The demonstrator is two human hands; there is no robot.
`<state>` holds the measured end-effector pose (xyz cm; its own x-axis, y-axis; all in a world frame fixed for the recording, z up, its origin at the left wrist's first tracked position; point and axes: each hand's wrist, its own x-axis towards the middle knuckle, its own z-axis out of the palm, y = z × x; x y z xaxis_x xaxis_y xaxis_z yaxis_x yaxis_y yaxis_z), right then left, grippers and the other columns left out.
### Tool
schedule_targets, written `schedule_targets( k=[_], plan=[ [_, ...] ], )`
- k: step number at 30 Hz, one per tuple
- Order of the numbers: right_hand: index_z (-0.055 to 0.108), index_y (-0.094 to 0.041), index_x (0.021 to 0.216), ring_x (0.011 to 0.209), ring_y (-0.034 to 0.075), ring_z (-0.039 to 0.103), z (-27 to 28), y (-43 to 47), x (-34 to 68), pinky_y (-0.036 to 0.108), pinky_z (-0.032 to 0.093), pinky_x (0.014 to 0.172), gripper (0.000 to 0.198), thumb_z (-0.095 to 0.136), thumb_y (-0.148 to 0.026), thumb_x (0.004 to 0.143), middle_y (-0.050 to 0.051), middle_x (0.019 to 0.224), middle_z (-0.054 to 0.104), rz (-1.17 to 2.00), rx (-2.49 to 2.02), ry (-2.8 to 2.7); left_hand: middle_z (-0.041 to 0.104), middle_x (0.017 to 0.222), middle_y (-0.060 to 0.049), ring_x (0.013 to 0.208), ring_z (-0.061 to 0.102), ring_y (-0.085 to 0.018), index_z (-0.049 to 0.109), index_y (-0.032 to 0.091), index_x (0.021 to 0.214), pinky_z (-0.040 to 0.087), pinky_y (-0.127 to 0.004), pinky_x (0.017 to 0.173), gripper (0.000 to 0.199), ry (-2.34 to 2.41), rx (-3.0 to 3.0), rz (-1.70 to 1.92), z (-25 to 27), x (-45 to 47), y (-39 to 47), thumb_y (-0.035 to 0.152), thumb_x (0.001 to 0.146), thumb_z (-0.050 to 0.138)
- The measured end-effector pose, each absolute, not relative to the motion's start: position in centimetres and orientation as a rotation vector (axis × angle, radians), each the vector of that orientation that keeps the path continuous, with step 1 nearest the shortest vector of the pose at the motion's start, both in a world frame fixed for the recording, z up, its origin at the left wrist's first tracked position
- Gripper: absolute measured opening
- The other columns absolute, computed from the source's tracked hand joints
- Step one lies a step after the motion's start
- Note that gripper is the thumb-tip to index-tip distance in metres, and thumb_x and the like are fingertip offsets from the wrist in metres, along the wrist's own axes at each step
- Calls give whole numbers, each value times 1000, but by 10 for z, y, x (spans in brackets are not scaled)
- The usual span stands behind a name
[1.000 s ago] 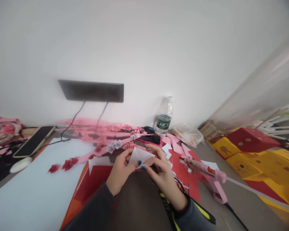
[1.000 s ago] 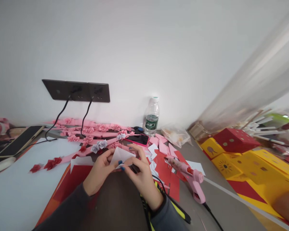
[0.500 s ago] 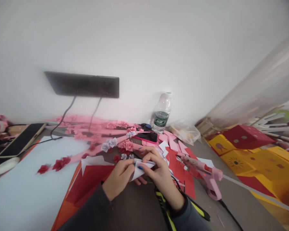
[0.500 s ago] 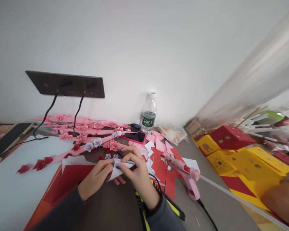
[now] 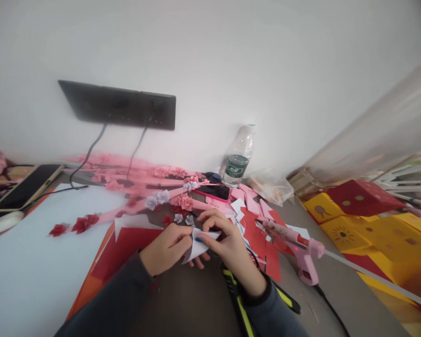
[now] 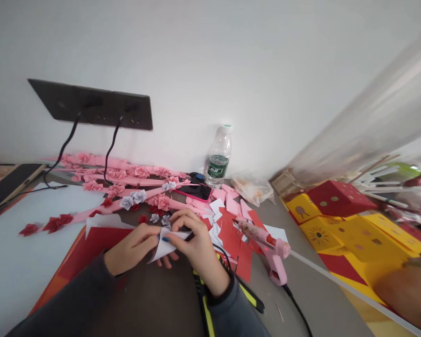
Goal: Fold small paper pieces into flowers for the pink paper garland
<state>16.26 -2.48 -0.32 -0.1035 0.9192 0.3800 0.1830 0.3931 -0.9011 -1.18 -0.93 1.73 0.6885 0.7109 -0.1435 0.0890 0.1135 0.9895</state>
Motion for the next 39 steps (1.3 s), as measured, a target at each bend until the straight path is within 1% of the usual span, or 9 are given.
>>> schedule_targets(
  k=[8,11,15,21,23,27,31,36,39],
  plan=[
    [61,-20,68,87,20,62,-3,-26,164,31,49,79,23,74,-33,81,7,92,64,912,-1006,-1582,77,79,-14,66,74,-21,70,8,91,55,-26,56,39,679,1484,502,12,-18,-8,26,91,36],
    [60,-20,67,82,19,62,-2,-26,164,30,49,75,22,74,-30,81,6,89,64,915,-1006,-1593,77,81,-16,67,74,-22,69,8,89,55,-25,56,36,659,1552,475,12,-19,-8,30,92,40],
    [58,-20,68,80,18,61,-3,-26,164,28,48,71,22,74,-29,80,5,87,64,922,-1003,-1597,78,83,-14,68,75,-20,68,9,96,57,-24,59,24,681,1578,456,13,-16,-10,21,86,50],
    [60,-20,85,69,15,58,-6,-29,164,24,45,60,13,71,-25,80,1,80,61,996,-1041,-1538,78,81,-14,66,75,-20,67,8,110,57,-25,57,34,698,1583,449,13,-13,-9,13,86,44],
    [61,-19,82,65,14,55,-5,-29,163,24,43,58,10,68,-26,81,0,76,60,983,-1080,-1550,78,80,-14,65,75,-20,67,8,108,56,-23,54,32,716,1598,462,12,-13,-9,16,89,42],
    [60,-18,73,61,13,54,-2,-28,162,23,42,56,14,67,-27,82,-1,69,58,943,-1109,-1535,77,79,-14,64,74,-19,65,9,98,53,-21,51,29,754,1616,502,9,-14,-8,22,94,39],
    [60,-19,74,55,11,51,0,-29,161,21,40,51,14,67,-27,82,-3,63,55,972,-1127,-1528,76,78,-13,55,71,-15,58,12,92,47,-17,44,24,734,1608,522,6,-13,-9,26,96,40],
    [60,-19,77,61,12,55,-2,-30,160,21,42,55,8,63,-20,85,-1,70,59,872,-1132,-1507,74,79,-10,40,60,-9,51,15,94,33,-14,35,23,723,1435,541,4,-10,-10,35,97,40],
    [60,-20,80,67,14,57,-3,-30,159,23,44,59,7,62,-15,84,0,76,59,793,-1115,-1503,72,76,-7,38,55,-6,52,15,95,33,-13,35,26,735,1328,613,4,-9,-9,41,95,45]
  ],
)
